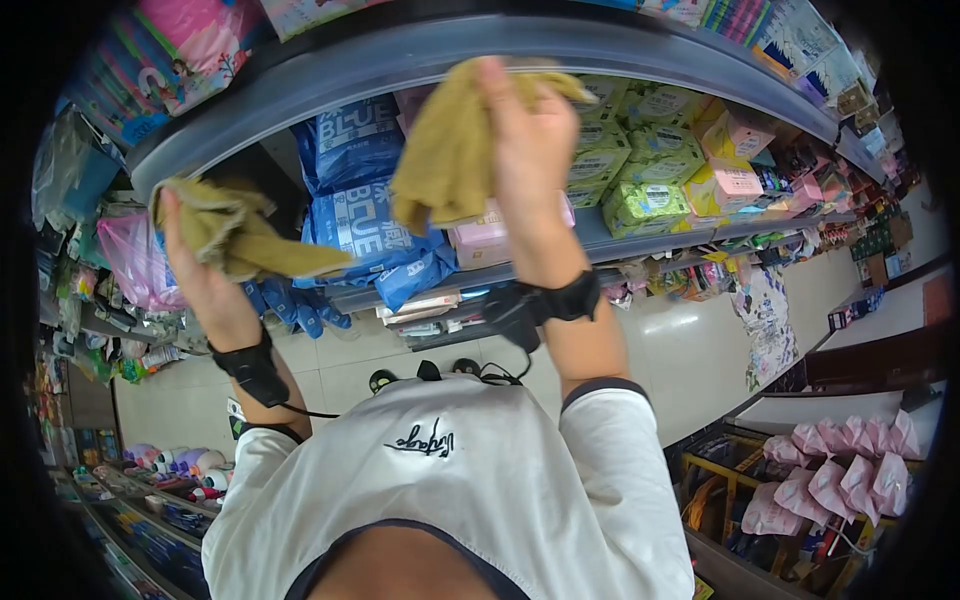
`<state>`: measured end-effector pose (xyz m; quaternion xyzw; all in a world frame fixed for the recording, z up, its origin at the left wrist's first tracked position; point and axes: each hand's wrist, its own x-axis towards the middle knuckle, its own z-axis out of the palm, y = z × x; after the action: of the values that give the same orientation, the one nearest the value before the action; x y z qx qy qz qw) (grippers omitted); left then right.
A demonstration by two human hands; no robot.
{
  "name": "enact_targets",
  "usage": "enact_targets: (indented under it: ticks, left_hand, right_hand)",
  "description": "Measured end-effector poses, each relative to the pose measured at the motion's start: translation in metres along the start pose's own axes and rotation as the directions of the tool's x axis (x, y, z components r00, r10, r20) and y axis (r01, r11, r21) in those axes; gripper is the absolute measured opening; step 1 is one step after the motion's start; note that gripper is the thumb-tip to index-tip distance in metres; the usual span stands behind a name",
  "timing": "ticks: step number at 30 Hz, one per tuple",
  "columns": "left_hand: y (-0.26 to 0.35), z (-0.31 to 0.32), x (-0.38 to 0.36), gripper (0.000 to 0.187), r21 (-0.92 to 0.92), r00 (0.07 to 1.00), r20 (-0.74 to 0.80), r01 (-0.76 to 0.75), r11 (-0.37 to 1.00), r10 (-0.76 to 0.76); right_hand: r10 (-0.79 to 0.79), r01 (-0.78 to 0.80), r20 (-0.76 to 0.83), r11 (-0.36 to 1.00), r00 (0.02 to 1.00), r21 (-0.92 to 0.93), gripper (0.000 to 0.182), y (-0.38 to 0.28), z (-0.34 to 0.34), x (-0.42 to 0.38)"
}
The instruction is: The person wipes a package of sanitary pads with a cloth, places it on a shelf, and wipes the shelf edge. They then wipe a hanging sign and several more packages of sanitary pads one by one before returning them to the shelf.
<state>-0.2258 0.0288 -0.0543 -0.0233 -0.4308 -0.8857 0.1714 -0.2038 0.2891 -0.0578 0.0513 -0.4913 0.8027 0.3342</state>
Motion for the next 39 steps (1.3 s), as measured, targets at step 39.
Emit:
enact_targets:
  ticks: [39]
  left_hand:
    - [-0.102, -0.254, -0.083, 0.038, -0.23, 0.554, 0.034, 0.814, 0.533, -0.832]
  right_hand:
    - [0.807, -0.784, -0.055, 0.553, 0.588, -0.282, 0.031, 0.083, -0.171, -0.145]
